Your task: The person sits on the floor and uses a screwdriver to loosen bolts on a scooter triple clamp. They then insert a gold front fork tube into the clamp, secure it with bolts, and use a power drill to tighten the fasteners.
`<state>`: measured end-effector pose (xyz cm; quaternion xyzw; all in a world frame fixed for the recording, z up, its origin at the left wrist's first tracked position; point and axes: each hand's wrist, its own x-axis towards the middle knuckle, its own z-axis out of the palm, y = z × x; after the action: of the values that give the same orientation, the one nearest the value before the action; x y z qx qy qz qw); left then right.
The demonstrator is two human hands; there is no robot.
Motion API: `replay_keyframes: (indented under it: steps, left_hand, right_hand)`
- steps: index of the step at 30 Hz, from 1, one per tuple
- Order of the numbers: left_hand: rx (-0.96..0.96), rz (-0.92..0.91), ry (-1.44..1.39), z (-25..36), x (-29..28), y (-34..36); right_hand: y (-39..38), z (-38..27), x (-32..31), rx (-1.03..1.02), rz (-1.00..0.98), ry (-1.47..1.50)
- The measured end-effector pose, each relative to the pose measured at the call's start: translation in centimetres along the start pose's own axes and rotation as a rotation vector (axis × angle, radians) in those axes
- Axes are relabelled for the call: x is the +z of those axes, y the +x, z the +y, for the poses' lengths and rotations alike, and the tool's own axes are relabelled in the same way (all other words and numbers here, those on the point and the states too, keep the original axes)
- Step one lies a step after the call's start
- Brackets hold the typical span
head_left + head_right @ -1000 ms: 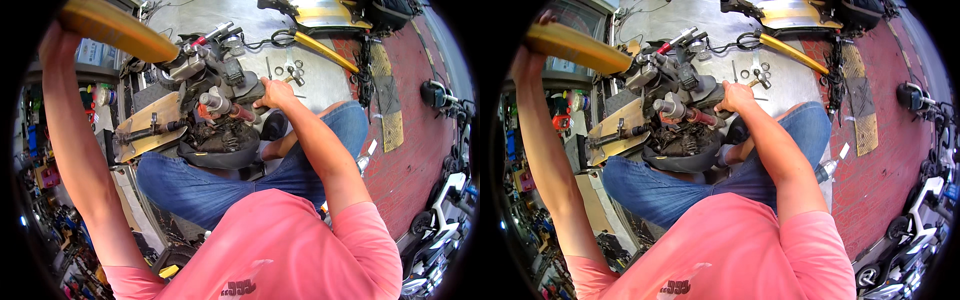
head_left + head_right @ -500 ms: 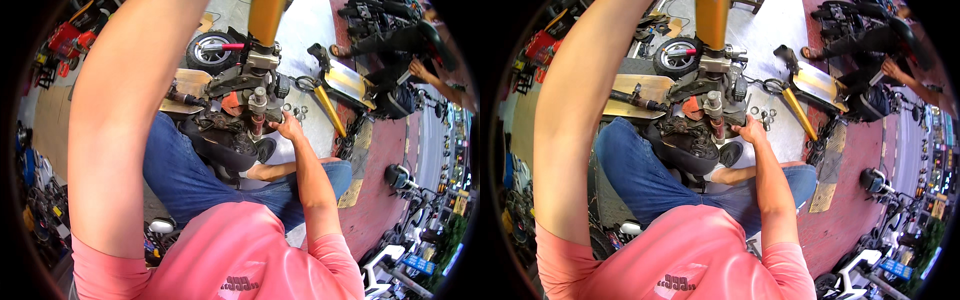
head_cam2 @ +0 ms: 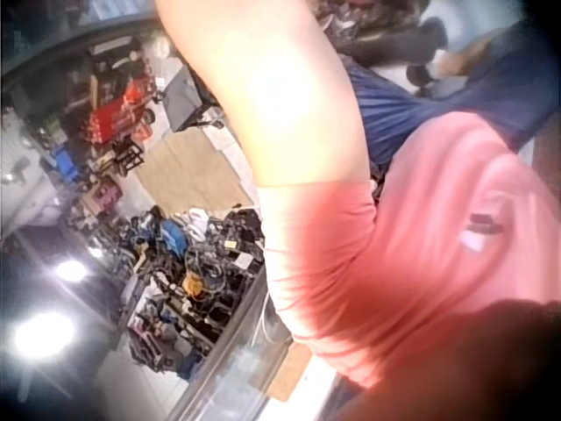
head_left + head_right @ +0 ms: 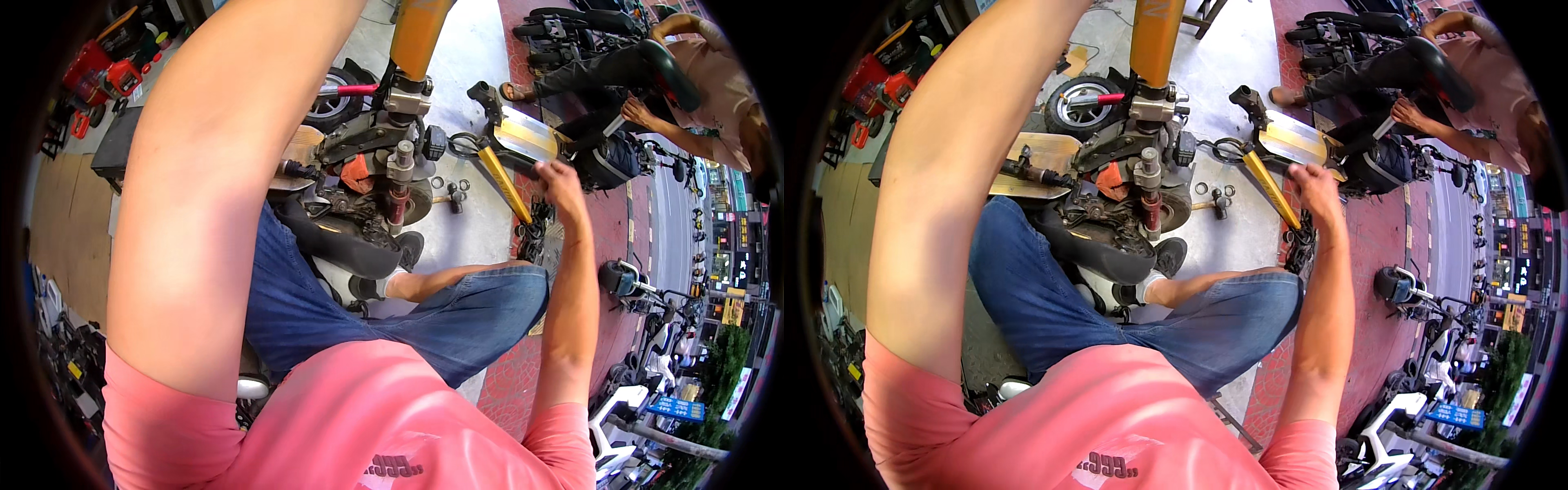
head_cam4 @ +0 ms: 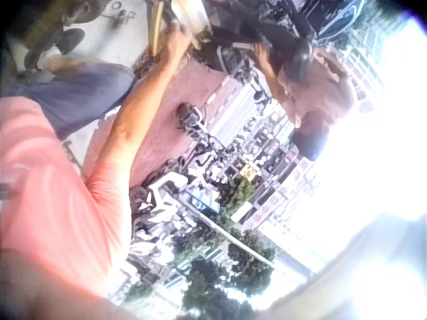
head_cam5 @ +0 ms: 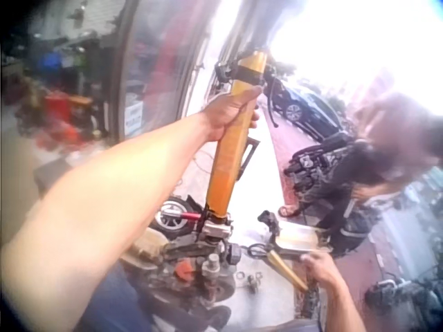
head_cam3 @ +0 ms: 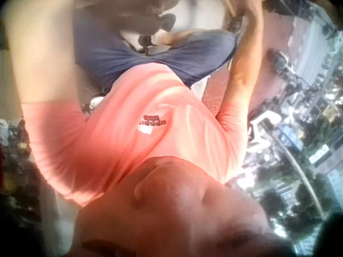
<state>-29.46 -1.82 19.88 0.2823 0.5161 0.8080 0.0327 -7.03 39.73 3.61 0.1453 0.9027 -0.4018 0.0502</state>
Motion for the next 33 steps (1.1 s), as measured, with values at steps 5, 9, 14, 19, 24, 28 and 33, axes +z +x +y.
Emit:
replay_keyframes:
  steps: [5,9,14,19,24,28,33]
  left_hand:
    - [0.039,-0.012,0.026,0.6,-0.3,-0.2]
    - [0.007,-0.134,-0.056,1.2,-0.4,-0.1]
    - [-0.029,0.041,0.038,1.7,1.9,-1.8]
    - [-0.005,-0.095,0.074,1.9,-1.8,-0.7]
    - [-0.042,-0.041,0.024,2.4,-0.2,-2.0]
    - [-0.069,-0.062,-0.007,2.7,-0.1,-1.4]
    - [-0.104,-0.044,-0.056,1.1,-0.8,0.0]
  right_hand:
    - [-4.8,6.4,3.7,0.316,-0.341,-0.029]
    - [-8.5,19.2,9.8,0.171,-0.067,-0.128]
    - [-19.2,28.8,18.8,0.458,-0.121,0.018]
    - [-28.4,33.8,22.5,0.551,-0.131,0.05]
    - [-33.4,35.4,25.1,0.575,-0.149,0.09]
    - [-35.1,38.2,29.3,0.838,-0.129,0.2]
    - [-37.9,44.3,34.1,0.691,-0.159,0.156]
